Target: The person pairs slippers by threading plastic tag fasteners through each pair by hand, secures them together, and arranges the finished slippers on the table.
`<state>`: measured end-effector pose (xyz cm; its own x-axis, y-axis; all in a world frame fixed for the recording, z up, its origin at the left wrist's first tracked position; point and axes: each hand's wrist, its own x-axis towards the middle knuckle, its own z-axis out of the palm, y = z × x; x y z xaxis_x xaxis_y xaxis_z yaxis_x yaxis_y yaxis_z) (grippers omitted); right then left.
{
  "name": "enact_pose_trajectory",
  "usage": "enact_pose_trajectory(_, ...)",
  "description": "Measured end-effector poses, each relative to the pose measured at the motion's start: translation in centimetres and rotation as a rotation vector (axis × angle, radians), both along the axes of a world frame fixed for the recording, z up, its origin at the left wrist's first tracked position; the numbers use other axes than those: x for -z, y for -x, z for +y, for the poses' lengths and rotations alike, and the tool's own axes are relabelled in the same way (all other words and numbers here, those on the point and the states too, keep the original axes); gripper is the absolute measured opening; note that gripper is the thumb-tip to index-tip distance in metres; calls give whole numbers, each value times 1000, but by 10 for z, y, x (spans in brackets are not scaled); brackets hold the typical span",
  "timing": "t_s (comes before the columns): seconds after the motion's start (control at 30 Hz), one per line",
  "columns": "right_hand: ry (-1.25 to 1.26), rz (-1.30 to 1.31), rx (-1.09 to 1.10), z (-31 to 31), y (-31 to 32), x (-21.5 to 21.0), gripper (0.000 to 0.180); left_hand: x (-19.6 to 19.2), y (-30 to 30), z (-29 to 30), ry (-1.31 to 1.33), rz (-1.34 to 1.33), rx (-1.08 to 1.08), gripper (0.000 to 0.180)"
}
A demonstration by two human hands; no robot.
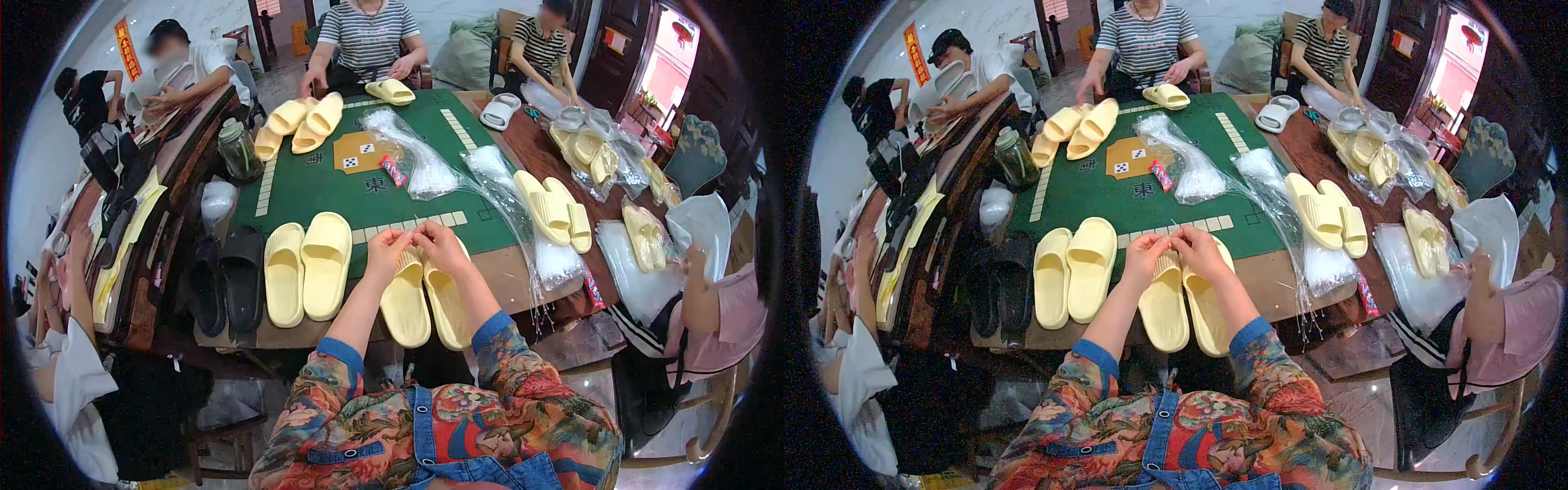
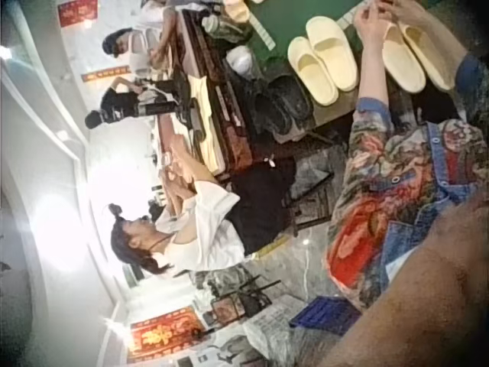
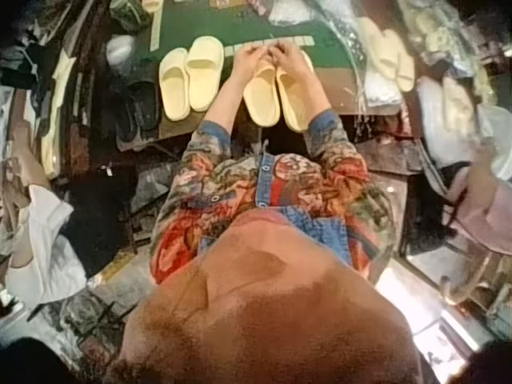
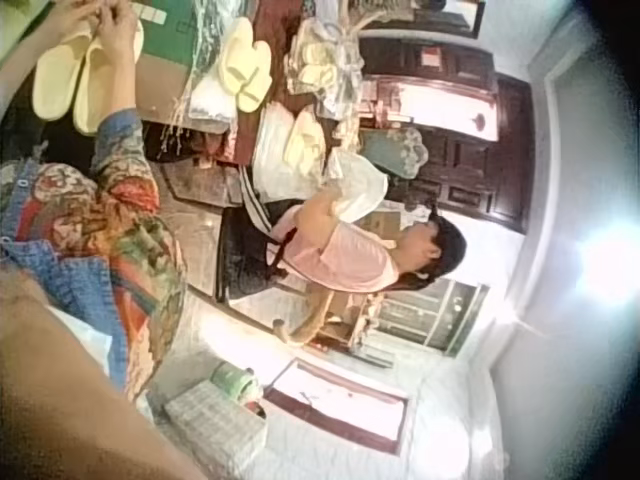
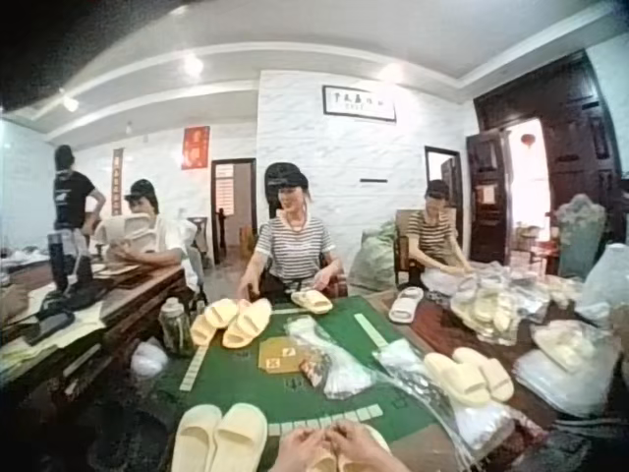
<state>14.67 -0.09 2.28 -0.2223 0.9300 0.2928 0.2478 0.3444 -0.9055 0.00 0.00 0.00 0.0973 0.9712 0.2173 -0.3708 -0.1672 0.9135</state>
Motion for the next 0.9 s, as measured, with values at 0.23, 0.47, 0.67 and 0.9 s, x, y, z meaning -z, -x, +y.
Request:
enact_pose_trajectory(0.23, 30, -31, 48, -4, 4, -10, 14, 8, -5, -5, 25, -67, -119, 9)
enact_pose_trajectory(0.47, -7, -138, 50, -8, 9, -4, 12, 21, 2, 2, 39, 14, -32, 11)
enact_pose_trajectory(0.67, 47, -19, 43, -6, 7, -4, 10, 3, -4, -12, 64, -86, -130, 11)
enact_pose_trajectory(0.9, 37, -2, 43, -4, 6, 0, 13, 7, -1, -8, 110, -70, -123, 12)
